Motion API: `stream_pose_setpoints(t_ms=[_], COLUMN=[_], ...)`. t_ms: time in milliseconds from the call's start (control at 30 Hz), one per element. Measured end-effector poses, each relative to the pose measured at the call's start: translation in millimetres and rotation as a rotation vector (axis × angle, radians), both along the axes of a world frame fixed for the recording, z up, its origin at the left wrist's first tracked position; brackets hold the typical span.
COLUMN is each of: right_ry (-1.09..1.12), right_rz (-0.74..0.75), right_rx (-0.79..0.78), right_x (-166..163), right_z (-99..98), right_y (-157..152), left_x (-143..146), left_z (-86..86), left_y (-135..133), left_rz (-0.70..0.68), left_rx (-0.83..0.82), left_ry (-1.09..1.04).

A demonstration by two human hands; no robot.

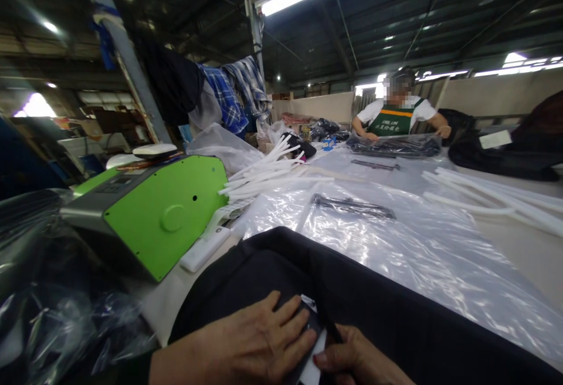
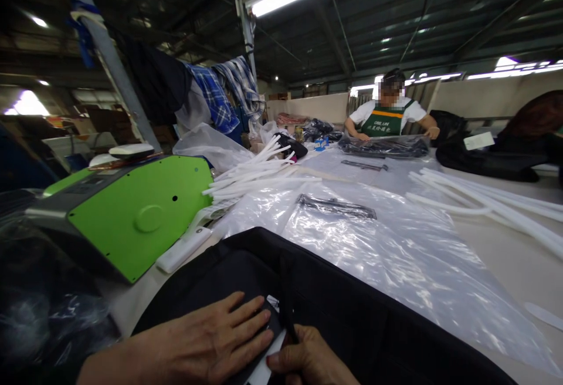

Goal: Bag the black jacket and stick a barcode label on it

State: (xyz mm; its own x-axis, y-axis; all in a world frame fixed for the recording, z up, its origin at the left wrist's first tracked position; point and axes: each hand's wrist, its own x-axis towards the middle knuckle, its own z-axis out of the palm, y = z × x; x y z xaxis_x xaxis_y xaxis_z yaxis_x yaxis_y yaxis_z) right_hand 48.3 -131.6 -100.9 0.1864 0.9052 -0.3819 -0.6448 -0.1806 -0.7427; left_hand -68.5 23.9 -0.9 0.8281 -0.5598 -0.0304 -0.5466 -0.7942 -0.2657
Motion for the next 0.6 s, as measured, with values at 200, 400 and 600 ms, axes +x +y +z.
stream_pose_setpoints(t_ms=[200,400,600], right_ry=[-0.015,-0.59,-1.699], right_rz=[-0.03,0.096,-0.168], right_rx=[-0.018,-0.252,-0.628], right_x=[-1.2,27.6,110.6], right_z=[6.2,62.2,129.1], right_y=[-0.5,-20.3,-16.4], left_x=[6.6,7.5,3.2], left_z=[-33.6,-54.0,-68.0], left_y=[-13.8,-2.9,-0.3], left_rz=[-0.037,0.013,0.075], left_rx=[0.063,0.11,0.127], left_ry=[-0.306,-0.281,-0.327])
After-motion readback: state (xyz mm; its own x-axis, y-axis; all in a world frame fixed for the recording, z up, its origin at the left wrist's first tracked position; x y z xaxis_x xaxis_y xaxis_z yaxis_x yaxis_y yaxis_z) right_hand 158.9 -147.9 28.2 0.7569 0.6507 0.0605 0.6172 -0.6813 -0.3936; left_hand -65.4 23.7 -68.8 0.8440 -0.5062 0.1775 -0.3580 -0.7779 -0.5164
